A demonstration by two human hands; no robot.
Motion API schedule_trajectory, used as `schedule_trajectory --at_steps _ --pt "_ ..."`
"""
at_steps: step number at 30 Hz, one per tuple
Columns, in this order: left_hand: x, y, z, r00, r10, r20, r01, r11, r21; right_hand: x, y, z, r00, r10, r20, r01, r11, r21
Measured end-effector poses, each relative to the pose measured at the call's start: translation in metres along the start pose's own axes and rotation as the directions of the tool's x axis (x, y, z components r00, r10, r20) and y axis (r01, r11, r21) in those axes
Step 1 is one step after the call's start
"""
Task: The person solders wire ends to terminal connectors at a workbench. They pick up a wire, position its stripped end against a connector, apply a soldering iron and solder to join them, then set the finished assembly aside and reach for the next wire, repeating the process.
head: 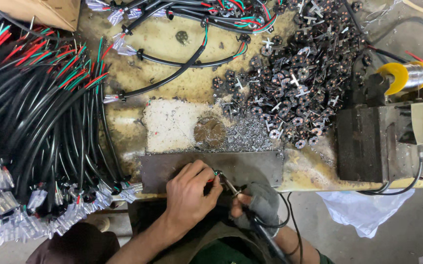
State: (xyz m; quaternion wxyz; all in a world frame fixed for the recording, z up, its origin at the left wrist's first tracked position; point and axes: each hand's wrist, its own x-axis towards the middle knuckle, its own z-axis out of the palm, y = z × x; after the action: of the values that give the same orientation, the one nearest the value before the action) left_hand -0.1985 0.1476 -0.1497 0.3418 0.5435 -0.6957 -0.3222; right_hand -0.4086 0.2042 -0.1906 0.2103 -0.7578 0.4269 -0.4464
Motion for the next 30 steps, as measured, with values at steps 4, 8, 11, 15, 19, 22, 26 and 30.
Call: schedule_trajectory --at_steps 4,8,11,15,19,22,26,30 --pt "0.0 -0.001 -0.001 1.0 -0.017 0.005 0.017 1.0 0.001 -0.004 0.001 0.007 0.938 0.257 -0.234 -0.248 0.966 0.067" --pt "0.001 -0.002 0.001 1.0 -0.017 0.009 0.017 1.0 0.004 -0.006 0.002 0.008 0.999 0.047 -0.005 -0.047 0.998 -0.036" --pt "0.001 -0.003 0.002 1.0 0.013 0.0 -0.013 1.0 0.01 -0.006 0.003 0.005 0.965 0.246 -0.094 -0.248 0.969 -0.009" --pt "0.001 -0.004 0.002 0.999 0.053 -0.01 -0.053 0.998 0.04 -0.006 0.006 0.003 0.994 -0.107 -0.02 0.106 0.994 -0.025" --pt "0.002 -0.005 -0.001 0.999 0.05 0.016 -0.051 0.998 0.033 -0.008 0.004 0.003 0.909 0.382 -0.167 -0.339 0.911 0.236" --pt "0.003 -0.008 -0.003 0.997 0.036 0.064 -0.038 0.999 0.023 -0.008 0.001 0.003 0.989 -0.134 0.055 0.134 0.991 0.015" --pt "0.003 -0.009 -0.004 0.995 0.033 0.093 -0.034 0.999 0.011 -0.003 0.002 -0.001 0.982 0.167 -0.092 -0.171 0.984 -0.045" --pt "0.003 -0.009 -0.003 0.996 0.051 0.07 -0.052 0.999 0.005 -0.005 0.01 -0.007 0.996 -0.079 0.035 0.08 0.997 -0.021"
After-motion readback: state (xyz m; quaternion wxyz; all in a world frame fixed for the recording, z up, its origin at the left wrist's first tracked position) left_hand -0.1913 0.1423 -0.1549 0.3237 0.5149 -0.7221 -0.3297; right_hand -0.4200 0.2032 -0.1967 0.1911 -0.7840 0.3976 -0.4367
